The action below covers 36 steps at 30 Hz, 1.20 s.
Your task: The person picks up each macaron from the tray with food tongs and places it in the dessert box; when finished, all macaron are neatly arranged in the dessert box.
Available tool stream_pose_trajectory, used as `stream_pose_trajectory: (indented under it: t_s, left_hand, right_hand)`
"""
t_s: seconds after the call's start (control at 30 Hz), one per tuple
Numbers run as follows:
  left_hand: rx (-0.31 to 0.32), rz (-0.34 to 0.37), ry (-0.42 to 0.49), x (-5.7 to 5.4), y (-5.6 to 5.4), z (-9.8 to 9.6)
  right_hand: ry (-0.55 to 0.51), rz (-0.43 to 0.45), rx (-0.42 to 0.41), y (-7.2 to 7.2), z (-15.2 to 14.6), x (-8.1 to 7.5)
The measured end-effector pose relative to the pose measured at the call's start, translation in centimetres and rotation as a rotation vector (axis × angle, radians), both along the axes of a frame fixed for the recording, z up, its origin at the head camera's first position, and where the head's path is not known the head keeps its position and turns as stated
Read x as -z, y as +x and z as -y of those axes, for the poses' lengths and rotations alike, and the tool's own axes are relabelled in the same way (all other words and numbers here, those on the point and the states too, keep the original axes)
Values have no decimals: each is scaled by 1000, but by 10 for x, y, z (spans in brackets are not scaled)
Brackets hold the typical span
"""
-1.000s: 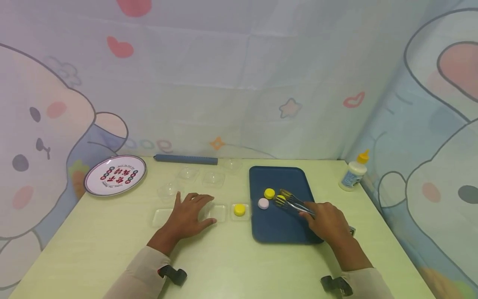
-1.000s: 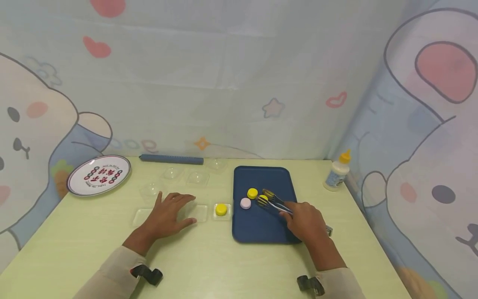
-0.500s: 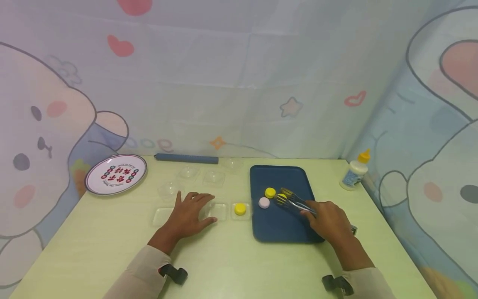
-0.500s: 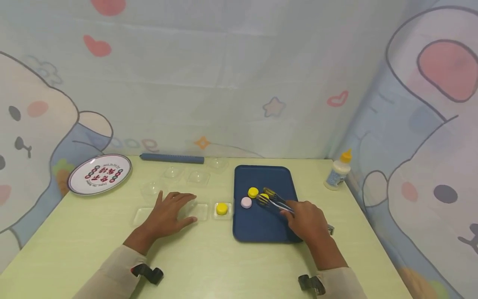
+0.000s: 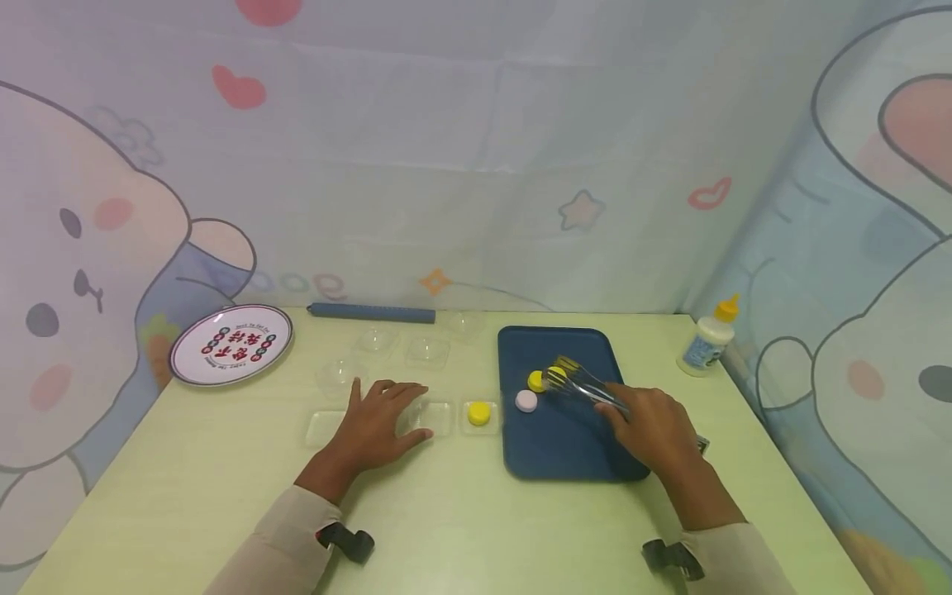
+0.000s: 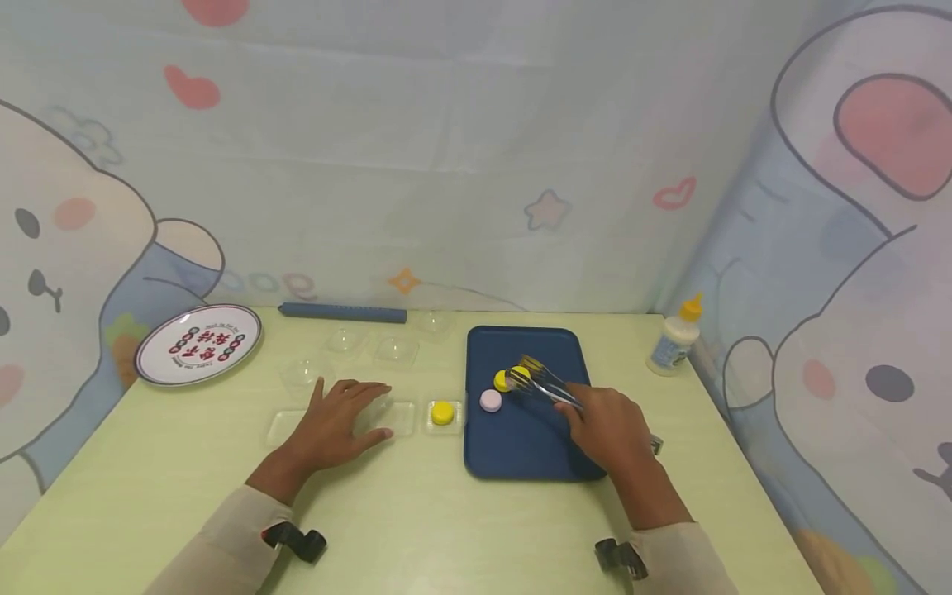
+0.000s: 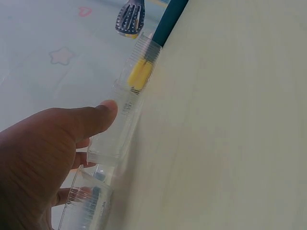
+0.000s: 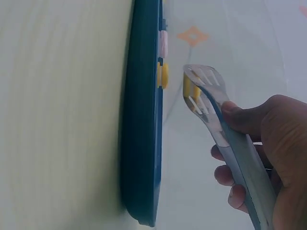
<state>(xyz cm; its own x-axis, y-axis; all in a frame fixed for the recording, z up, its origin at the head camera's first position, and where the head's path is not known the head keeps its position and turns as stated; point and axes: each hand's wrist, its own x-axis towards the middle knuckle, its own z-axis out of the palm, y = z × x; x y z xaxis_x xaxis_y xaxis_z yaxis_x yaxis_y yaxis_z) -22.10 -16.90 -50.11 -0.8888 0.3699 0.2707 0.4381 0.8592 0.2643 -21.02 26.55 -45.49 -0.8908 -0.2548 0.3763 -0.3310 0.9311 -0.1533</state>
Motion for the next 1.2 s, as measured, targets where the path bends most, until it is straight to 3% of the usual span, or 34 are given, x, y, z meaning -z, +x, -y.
stream_pose_trajectory:
  t_s: [0.7,1.2]
  left_hand:
    - [-2,15,13,0,0,0]
    - [-6,12,4,-2,0,-1]
  right_hand:
    - [5,-82,-92,-8,23,-15]
    - [7,-51,-133,-7,49,-17]
